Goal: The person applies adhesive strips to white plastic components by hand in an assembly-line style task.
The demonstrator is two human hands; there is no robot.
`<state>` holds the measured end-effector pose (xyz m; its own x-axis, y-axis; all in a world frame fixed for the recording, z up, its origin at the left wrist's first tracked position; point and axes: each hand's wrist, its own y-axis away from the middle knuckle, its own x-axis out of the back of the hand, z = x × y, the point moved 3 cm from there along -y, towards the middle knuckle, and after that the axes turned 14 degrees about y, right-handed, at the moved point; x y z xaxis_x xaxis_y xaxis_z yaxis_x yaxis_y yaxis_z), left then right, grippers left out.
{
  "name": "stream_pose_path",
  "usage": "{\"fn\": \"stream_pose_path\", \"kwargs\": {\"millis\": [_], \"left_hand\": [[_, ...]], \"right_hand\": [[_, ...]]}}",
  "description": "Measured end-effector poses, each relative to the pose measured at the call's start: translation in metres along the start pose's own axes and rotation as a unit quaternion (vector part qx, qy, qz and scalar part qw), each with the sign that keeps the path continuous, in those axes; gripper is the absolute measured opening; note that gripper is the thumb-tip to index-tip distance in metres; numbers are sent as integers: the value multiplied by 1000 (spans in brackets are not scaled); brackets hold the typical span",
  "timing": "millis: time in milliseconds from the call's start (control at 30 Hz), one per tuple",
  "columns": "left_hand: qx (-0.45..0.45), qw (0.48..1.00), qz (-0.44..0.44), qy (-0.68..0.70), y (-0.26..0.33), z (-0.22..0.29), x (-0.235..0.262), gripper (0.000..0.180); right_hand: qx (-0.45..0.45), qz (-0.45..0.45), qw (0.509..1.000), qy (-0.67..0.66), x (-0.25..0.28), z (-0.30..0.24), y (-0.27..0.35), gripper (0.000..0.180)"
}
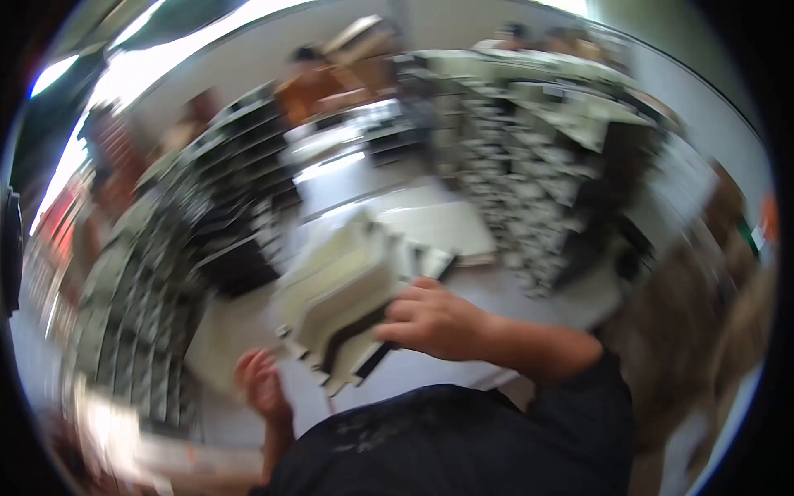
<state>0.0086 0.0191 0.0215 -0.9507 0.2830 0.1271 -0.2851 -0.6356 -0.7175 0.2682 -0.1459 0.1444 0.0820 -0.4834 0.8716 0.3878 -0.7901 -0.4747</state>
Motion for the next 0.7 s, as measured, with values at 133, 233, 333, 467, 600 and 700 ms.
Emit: {"fn": "stream_pose_path", "kwargs": {"millis": [133,233,333,467,600,700], "left_hand": [[56,992,70,85,-12,-64,-43,23],[172,985,-28,4,58,-53,-16,19],[152,986,-73,-11,71,-81,-24,16],[202,978,-51,14,58,-60,-31,17],[210,976,-59,5,62,-66,-30,17],[203,977,-66,19,73,-89,-27,16]], "right_hand": [[-33,30,985,168,74,58,20,18],[-92,56,970,218,142,27,56,22],[-142,91,942,290,195,46,67,31],[-221,144,904,336,259,78,79,36],[-386,133,853,326,301,119,76,39],[-440,113,846,279,317,162,87,42]]}}
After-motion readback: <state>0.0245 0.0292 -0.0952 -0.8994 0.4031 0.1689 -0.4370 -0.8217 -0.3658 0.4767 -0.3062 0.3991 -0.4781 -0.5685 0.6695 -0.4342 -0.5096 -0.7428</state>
